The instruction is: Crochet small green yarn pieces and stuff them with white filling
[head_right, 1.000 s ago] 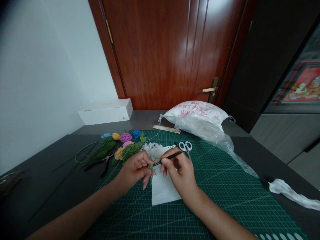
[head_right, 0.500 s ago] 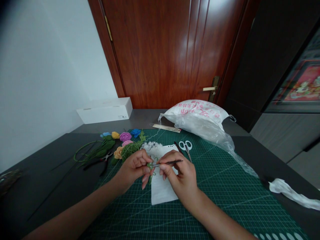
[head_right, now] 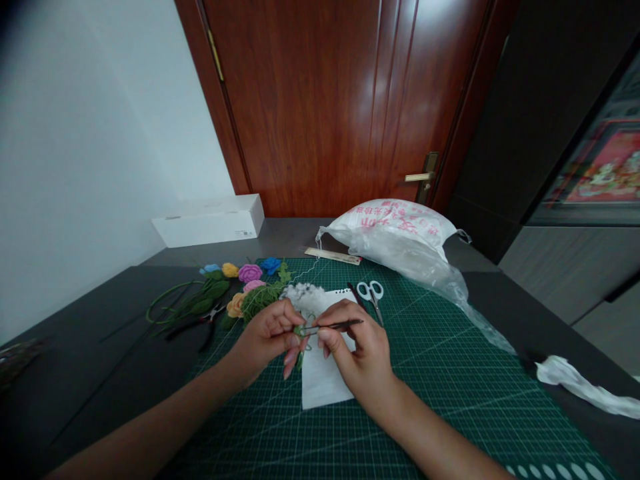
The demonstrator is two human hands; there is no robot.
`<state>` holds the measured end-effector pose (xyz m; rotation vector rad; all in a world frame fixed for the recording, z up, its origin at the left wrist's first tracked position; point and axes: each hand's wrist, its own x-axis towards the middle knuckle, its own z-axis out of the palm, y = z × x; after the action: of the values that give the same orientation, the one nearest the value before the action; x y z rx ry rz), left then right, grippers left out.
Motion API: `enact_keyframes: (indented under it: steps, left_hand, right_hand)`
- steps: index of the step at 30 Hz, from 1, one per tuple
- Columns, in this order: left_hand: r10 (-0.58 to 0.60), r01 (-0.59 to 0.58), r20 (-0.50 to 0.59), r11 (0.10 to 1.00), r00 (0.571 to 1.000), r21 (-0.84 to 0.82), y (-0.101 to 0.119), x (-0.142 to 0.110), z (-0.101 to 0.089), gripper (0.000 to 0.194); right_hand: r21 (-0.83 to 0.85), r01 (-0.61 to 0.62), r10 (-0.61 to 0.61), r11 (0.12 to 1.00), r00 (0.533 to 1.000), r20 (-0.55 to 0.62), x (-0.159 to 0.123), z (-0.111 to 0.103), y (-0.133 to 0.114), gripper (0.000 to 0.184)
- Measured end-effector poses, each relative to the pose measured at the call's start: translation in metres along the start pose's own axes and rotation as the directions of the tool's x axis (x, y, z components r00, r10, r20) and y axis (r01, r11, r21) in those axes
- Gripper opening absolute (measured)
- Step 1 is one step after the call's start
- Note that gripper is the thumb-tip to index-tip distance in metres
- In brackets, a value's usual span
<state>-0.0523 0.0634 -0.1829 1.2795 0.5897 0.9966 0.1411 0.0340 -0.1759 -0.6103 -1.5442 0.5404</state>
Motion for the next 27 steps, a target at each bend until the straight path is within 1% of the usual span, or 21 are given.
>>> enact_keyframes:
  steps: [2, 4, 7, 11, 14, 17, 19, 20, 22, 24, 25, 27]
  left_hand:
    - [-0.015, 0.015, -0.005, 1.0, 1.0, 0.007, 0.0, 0.0, 0.001, 0.026]
    - [-0.018, 0.018, 0.0, 1.0, 1.0, 0.006, 0.0, 0.0, 0.001, 0.025]
    - [-0.009, 0.009, 0.007, 1.0, 1.0, 0.012, 0.0, 0.0, 0.002, 0.024]
    - [-0.021, 0.021, 0.006, 0.999, 1.0, 0.036, 0.0, 0.0, 0.002, 0.025]
    - [-0.043, 0.043, -0.001, 0.998, 0.999, 0.051, 0.0, -0.001, 0.003, 0.028]
    - [-0.071, 0.07, 0.001, 0.995, 0.997, 0.064, -0.002, -0.002, 0.005, 0.028]
    - [-0.092, 0.091, 0.01, 0.993, 0.996, 0.071, -0.004, -0.003, 0.005, 0.027]
    - [-0.101, 0.1, 0.008, 0.992, 0.995, 0.078, -0.004, -0.003, 0.005, 0.027]
    - [-0.114, 0.114, -0.007, 0.988, 0.993, 0.108, -0.003, -0.003, 0.004, 0.025]
    - [-0.108, 0.11, -0.027, 0.984, 0.994, 0.143, 0.0, -0.002, 0.003, 0.024]
    - [-0.099, 0.103, -0.034, 0.982, 0.995, 0.156, 0.003, -0.002, 0.003, 0.023]
    - [-0.073, 0.08, -0.046, 0.983, 0.996, 0.168, 0.008, -0.001, 0.003, 0.02]
  right_hand:
    - [-0.025, 0.02, -0.02, 0.999, 1.0, -0.008, 0.001, 0.0, -0.001, 0.008]
    - [-0.017, 0.006, -0.007, 1.0, 1.0, -0.026, 0.001, 0.0, -0.002, 0.009]
    - [0.03, -0.054, 0.055, 0.998, 0.998, -0.042, 0.001, 0.002, -0.003, 0.008]
    - [0.078, -0.175, 0.178, 0.981, 0.983, -0.033, 0.002, 0.003, 0.0, 0.011]
    - [0.143, -0.265, 0.267, 0.953, 0.964, 0.005, 0.003, 0.004, 0.005, 0.014]
    - [0.208, -0.314, 0.302, 0.926, 0.949, 0.09, 0.003, 0.005, 0.008, 0.016]
    - [0.214, -0.303, 0.28, 0.929, 0.951, 0.131, 0.001, 0.008, 0.009, 0.015]
    - [0.194, -0.276, 0.253, 0.941, 0.958, 0.136, 0.0, 0.009, 0.01, 0.014]
    - [0.117, -0.168, 0.153, 0.979, 0.98, 0.127, -0.002, 0.012, 0.01, 0.013]
    - [0.062, -0.056, 0.049, 0.996, 0.992, 0.119, -0.003, 0.013, 0.011, 0.012]
    - [0.064, -0.038, 0.03, 0.997, 0.993, 0.117, -0.002, 0.012, 0.012, 0.011]
    - [0.104, -0.076, 0.066, 0.992, 0.993, 0.096, 0.0, 0.009, 0.011, 0.006]
